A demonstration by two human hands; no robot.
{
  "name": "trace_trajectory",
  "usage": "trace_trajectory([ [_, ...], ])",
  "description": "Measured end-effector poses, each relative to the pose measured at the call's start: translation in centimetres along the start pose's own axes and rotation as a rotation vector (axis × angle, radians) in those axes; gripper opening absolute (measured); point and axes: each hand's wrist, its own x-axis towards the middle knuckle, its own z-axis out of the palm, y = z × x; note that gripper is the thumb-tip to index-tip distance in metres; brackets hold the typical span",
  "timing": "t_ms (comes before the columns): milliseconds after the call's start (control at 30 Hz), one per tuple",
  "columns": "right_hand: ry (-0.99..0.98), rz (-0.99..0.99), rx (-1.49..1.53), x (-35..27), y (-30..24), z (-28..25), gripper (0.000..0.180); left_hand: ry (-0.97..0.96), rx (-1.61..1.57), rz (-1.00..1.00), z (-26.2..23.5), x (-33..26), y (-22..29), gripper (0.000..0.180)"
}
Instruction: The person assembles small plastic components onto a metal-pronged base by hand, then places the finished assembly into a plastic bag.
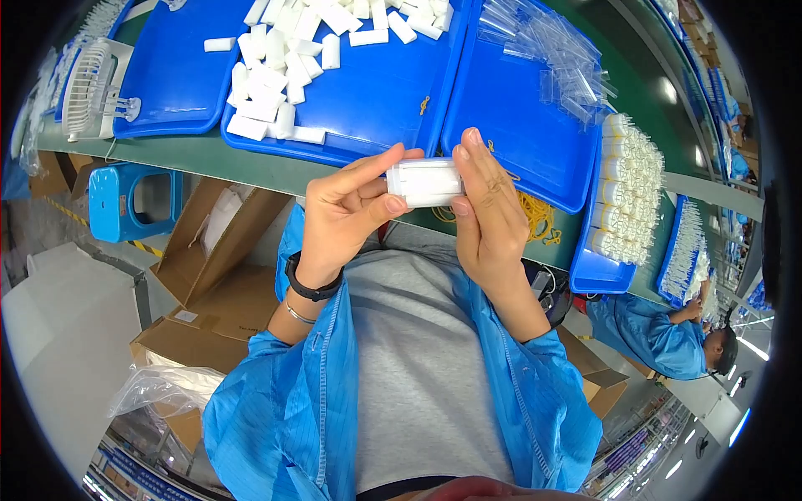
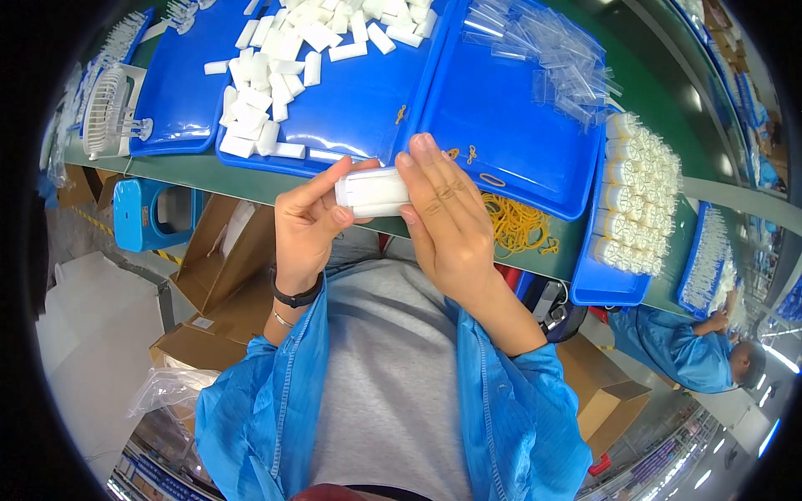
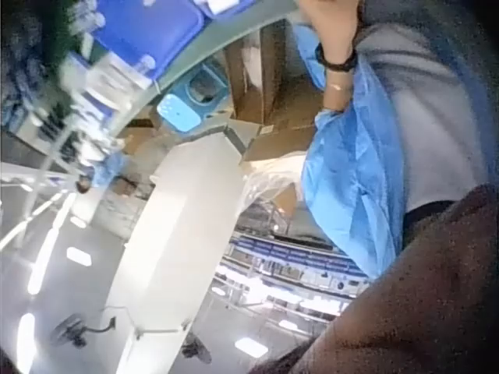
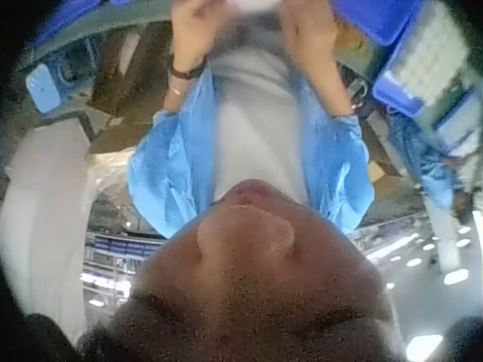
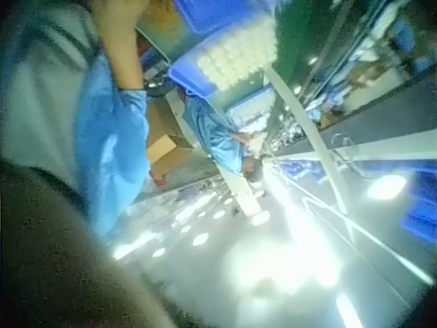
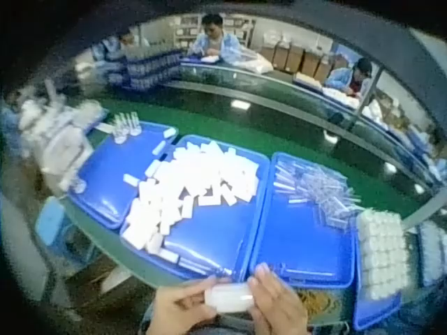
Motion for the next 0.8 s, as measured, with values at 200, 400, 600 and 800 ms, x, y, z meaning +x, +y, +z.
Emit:
trace_trajectory([
  [200, -0.009, 0.258, 0.512, -0.1, 0.4, -1.0, 0.032, -0.04, -0.232, -0.065, -0.1, 0.1, -1.1, 0.048],
  [400, 0.007, 0.496, 1.092, -0.3, 1.0, -0.7, 0.023, -0.069, -0.31, -0.104, -0.6, 0.1, -1.4, 0.042],
  [600, -0.026, 0.487, 1.197, -0.4, 1.3, -0.7, 0.023, -0.018, -0.358, -0.185, -0.8, -0.2, -1.6, 0.041],
  [800, -0.09, 0.563, 1.459, -0.5, 1.4, -0.4, 0.016, -0.068, -0.356, -0.226, -1.5, -0.6, -2.0, 0.036],
])
